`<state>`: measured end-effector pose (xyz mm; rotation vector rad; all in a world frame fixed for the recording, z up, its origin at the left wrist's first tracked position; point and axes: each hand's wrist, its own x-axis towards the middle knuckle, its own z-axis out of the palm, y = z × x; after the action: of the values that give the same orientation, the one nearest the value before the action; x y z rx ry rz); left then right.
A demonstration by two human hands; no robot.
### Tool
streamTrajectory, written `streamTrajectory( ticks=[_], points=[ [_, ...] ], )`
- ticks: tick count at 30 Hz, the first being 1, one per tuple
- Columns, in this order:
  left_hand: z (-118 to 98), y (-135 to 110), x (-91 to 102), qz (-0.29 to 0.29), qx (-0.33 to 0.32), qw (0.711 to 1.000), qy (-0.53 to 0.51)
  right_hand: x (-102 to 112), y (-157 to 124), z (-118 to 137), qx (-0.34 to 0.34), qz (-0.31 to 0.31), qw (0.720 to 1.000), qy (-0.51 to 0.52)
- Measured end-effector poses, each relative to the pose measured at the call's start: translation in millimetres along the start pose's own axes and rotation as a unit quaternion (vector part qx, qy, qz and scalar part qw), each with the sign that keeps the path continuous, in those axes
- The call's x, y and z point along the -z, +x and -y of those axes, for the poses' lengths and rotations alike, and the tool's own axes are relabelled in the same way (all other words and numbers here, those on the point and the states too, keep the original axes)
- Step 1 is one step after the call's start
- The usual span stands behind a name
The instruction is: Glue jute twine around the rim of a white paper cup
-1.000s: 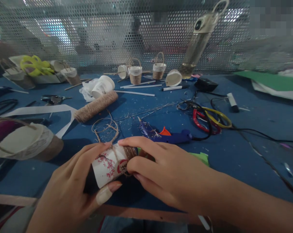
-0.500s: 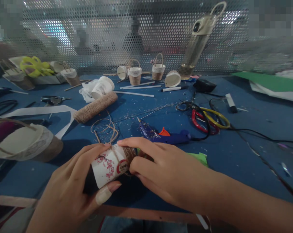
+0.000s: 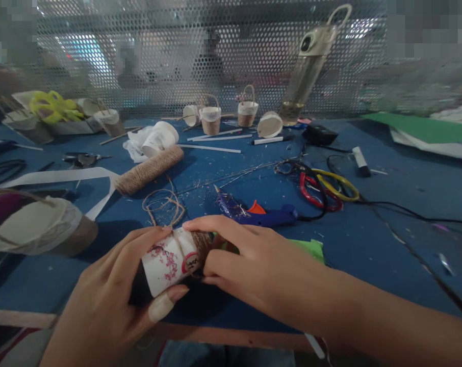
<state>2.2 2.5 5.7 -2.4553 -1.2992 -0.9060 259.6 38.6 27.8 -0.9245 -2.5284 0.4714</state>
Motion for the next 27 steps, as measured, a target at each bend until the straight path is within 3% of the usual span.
streamTrajectory(
  ticks=[3, 6, 9, 13, 15, 27],
  points=[
    [0, 1, 0.8, 0.003, -0.008, 1.0, -0.002, -4, -2, 2, -0.109, -0.017, 0.993, 0.05],
    [0, 1, 1.3, 0.002, -0.008, 1.0, -0.002, -6, -5, 4, -0.131, -0.056, 0.988, 0.055],
    [0, 0, 1.0, 0.002, 0.003, 1.0, -0.005, -3, -4, 5, -0.076, -0.104, 0.991, 0.021],
    [0, -1, 0.2, 0.007, 0.015, 1.0, -0.012, 3, -3, 4, 0.114, -0.153, 0.98, -0.057],
    [0, -1, 0.1, 0.005, 0.014, 1.0, -0.01, 5, -3, 2, 0.167, -0.165, 0.968, -0.082],
    [-1, 1, 1.7, -0.006, 0.006, 1.0, -0.009, 16, -4, 13, 0.204, -0.142, 0.965, -0.085]
  ],
)
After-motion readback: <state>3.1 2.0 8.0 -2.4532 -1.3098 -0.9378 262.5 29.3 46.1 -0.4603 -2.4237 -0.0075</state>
